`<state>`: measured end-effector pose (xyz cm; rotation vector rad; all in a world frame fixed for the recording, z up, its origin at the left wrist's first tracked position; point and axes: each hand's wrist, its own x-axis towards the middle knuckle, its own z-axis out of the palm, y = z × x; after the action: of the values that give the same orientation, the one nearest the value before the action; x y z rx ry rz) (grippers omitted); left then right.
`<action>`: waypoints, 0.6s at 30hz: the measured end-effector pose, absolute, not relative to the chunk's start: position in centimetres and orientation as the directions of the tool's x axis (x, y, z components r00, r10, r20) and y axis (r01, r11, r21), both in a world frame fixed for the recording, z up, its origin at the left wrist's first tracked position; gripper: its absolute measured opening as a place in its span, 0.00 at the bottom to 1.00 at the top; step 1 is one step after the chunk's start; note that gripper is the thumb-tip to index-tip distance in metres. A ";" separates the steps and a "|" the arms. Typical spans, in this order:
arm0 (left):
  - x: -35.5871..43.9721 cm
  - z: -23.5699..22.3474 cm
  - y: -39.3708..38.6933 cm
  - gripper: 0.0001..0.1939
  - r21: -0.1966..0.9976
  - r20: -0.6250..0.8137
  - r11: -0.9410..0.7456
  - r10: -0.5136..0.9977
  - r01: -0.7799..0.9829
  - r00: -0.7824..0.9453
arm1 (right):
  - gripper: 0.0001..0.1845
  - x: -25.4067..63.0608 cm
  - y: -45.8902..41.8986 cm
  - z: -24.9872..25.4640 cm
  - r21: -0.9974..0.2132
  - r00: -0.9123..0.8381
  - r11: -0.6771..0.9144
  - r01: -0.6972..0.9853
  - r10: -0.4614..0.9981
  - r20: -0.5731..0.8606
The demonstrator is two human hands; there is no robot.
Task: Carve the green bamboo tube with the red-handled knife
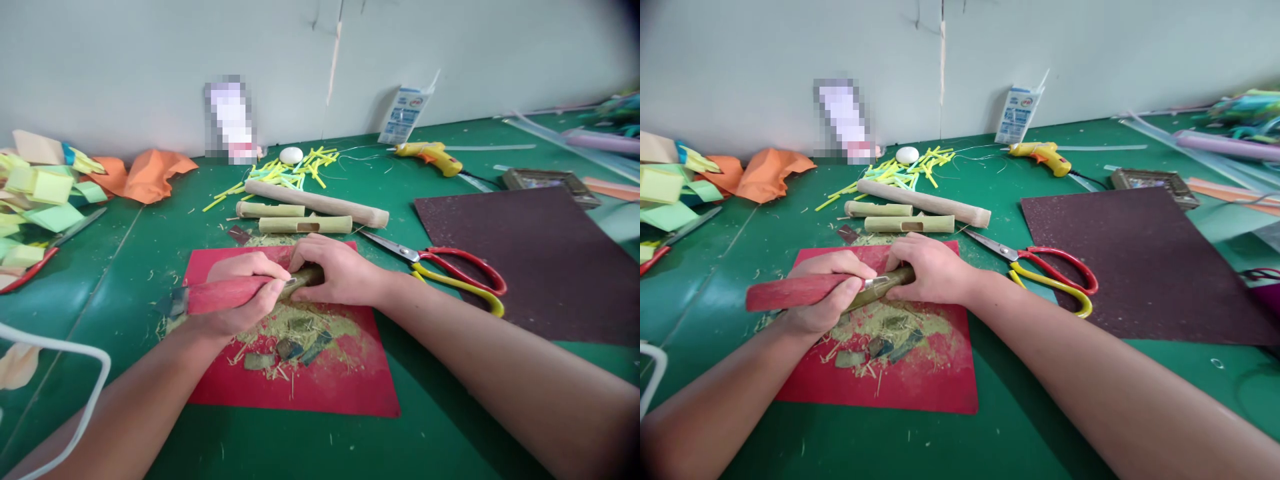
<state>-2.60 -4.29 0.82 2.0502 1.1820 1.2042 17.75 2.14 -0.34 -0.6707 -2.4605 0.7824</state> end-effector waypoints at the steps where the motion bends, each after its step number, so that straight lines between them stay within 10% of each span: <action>1: -2.5 1.0 -4.3 0.05 0.740 0.430 -0.500 0.866 0.449 0.256 | 0.13 17.8 2.1 -0.4 -0.625 -0.770 0.720 0.302 0.571 0.286; 18: -2.3 1.4 -4.1 0.05 0.681 0.431 -0.566 0.823 0.466 0.370 | 0.12 17.7 1.9 -0.5 -0.630 -0.752 0.721 0.288 0.578 0.318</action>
<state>-2.31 -4.14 1.38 2.1869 1.1150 1.0689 17.71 1.93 -0.50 -0.6589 -2.4214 0.7697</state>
